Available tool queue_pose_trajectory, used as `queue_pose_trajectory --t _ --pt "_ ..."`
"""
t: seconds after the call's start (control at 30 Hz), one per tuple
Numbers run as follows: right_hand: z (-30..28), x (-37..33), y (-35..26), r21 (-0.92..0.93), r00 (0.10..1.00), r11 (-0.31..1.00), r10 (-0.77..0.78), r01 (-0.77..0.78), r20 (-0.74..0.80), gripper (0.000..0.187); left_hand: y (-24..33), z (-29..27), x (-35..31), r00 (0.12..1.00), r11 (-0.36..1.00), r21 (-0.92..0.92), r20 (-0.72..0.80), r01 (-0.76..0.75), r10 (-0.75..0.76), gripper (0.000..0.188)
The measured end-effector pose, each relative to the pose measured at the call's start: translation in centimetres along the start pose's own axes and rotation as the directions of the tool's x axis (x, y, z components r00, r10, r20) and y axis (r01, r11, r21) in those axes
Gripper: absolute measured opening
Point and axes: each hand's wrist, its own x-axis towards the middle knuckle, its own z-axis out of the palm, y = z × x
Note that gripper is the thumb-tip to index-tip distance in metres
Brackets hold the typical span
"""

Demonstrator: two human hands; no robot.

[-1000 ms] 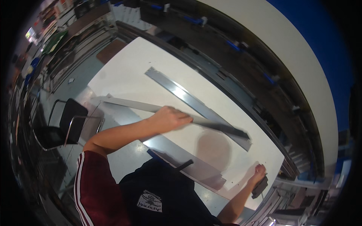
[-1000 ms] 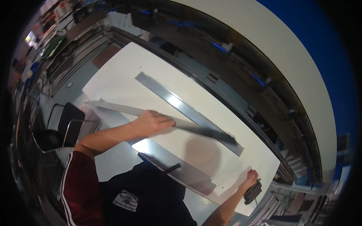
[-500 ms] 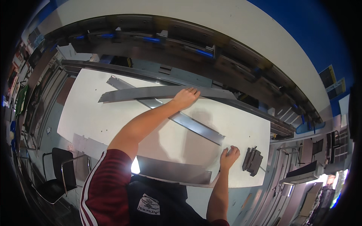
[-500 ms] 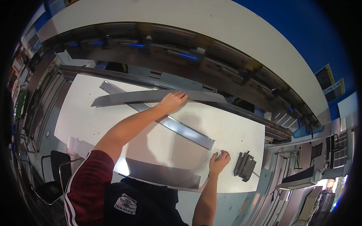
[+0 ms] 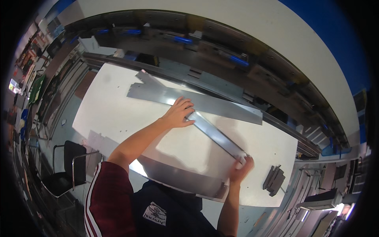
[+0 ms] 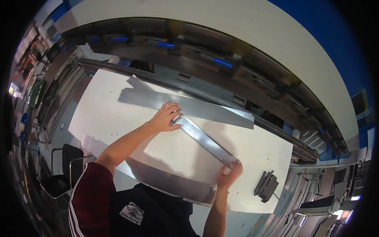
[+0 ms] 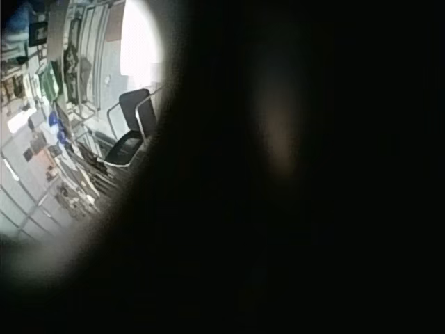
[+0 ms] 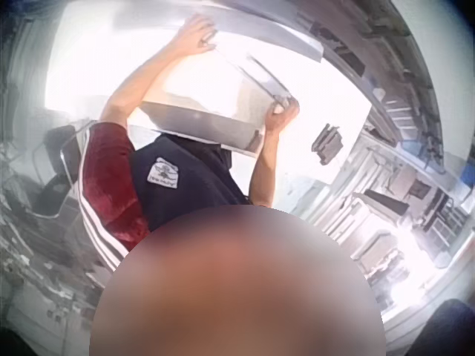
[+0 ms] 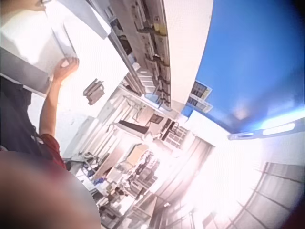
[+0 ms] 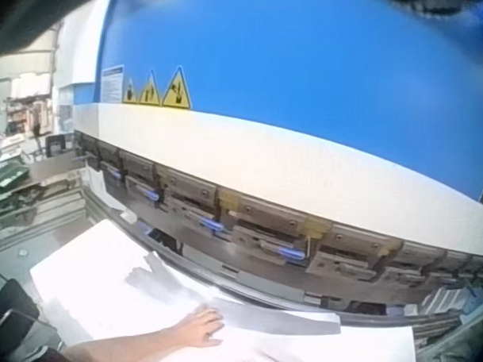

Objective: The person operates a metal bending machine, places a metal sheet on the machine, and bends it using the machine's controls. The person then removes the bent sheet and repeats the process with another sheet.

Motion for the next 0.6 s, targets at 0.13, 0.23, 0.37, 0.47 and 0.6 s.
queue_pose_trajectory --t 0.13,0.23,0.37,0.47,0.6 --pt "4.9 1.6 -7.4 0.019 0.950 0.991 -0.135 0.135 0.281 0.057 -2.2 -1.2 -3.7 0.999 0.997 0.070 -0.032 0.022 -0.019 0.059" --pt "6.9 2.8 -9.0 -0.034 0.946 0.991 -0.112 0.128 0.303 0.052 -4.9 -2.3 -2.9 0.985 0.985 0.048 -0.053 0.166 -0.164 0.072" --pt "7.8 2.9 -7.8 -0.003 0.950 0.997 -0.075 0.080 0.305 0.038 -7.4 -4.1 0.7 0.950 0.952 0.146 0.123 0.268 -0.286 0.091" --pt "8.0 2.9 -6.4 -0.006 0.948 0.996 -0.081 0.087 0.307 0.029 -8.4 -5.7 3.6 0.866 0.954 0.147 0.401 0.261 -0.299 0.097" --pt "7.4 3.1 -5.5 -0.020 0.956 0.995 -0.091 0.100 0.280 0.022 -9.5 -6.1 5.5 0.938 0.975 0.113 0.271 0.191 -0.215 0.100"
